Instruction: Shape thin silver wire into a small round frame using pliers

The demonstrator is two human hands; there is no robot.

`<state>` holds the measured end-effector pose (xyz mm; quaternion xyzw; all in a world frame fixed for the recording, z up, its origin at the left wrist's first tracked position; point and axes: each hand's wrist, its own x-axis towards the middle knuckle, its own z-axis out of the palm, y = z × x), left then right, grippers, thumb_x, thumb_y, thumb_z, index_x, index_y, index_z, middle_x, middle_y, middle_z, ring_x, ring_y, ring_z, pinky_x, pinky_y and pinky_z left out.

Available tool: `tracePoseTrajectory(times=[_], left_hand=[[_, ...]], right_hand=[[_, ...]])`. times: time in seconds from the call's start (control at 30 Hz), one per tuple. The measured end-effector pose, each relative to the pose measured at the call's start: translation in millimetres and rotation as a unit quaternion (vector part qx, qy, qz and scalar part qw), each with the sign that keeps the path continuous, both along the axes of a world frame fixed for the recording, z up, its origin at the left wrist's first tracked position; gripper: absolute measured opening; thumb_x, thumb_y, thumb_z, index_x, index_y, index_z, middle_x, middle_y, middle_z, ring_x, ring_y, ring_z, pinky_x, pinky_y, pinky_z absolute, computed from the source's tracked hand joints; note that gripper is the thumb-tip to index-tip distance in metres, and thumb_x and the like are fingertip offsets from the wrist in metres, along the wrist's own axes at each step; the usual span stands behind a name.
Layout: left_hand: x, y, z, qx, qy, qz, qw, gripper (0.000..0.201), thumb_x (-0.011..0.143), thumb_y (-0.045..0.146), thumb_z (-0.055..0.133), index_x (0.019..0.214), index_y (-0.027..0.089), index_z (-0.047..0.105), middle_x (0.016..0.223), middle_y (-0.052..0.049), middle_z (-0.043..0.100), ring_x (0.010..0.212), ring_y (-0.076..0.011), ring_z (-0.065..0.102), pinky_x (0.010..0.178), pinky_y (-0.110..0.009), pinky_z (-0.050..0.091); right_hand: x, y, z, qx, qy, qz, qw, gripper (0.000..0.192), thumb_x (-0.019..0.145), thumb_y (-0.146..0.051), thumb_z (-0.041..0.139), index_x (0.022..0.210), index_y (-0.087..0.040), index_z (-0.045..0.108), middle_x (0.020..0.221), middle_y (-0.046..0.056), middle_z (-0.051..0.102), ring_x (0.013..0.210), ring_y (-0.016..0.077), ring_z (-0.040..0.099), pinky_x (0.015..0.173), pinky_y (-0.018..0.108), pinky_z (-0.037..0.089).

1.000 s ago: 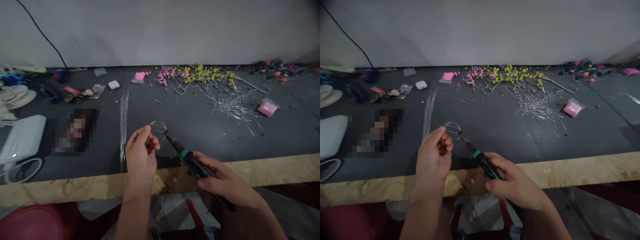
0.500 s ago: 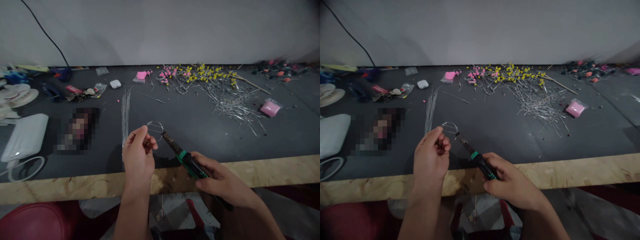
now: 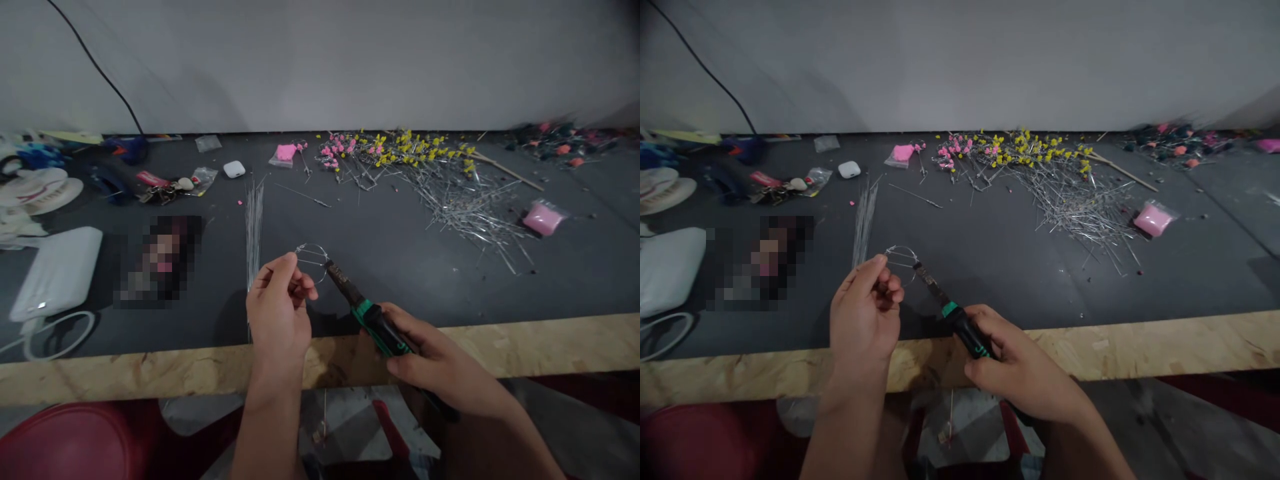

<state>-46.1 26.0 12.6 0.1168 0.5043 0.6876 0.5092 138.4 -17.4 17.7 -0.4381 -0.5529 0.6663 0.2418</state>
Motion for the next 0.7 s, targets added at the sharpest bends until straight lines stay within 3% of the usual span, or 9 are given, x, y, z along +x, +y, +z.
tracePoseTrajectory(times=[0.43, 0.6, 0.7], left_hand=[[-1.4, -1.2, -2.5, 0.007, 0.015, -0.013, 1.000, 0.019, 0.068, 0.024, 0.076, 0.064, 0.016, 0.059, 0.054, 0.005, 0.052, 0.047, -0.0065, 0.052, 0.040, -0.017, 0.038], [0.3, -0.6, -2.2, 0.007, 0.011, -0.018, 1.000, 0.019, 0.068, 0.024, 0.076, 0.064, 0.017, 0.059, 0.055, 0.005, 0.052, 0.047, -0.0065, 0.053, 0.041, -0.016, 0.039], [1.2, 0.0, -2.7, 0.011, 0.009, -0.024, 1.000, 0.019, 0.067, 0.024, 0.076, 0.064, 0.016, 0.059, 0.055, 0.005, 0.053, 0.048, -0.0066, 0.053, 0.041, -0.017, 0.038]], right_hand=[[-0.6, 0.8, -0.3, 0.031, -0.034, 0.014, 0.999, 0.013, 0.076, -0.011, 0.053, 0.086, -0.019, 0.056, 0.099, 0.003, 0.052, 0.086, 0.0165, 0.048, 0.071, 0.026, 0.040], [-2.8, -0.8, 1.9, 0.014, -0.083, 0.012, 0.996, 0.035, 0.070, -0.004, 0.048, 0.100, -0.021, 0.056, 0.084, -0.001, 0.049, 0.072, 0.0135, 0.044, 0.063, 0.023, 0.037], [-4.7, -2.1, 2.2, -0.016, -0.096, 0.009, 0.995, 0.037, 0.067, -0.004, 0.047, 0.098, -0.021, 0.054, 0.075, -0.004, 0.044, 0.066, 0.0124, 0.040, 0.058, 0.022, 0.034]])
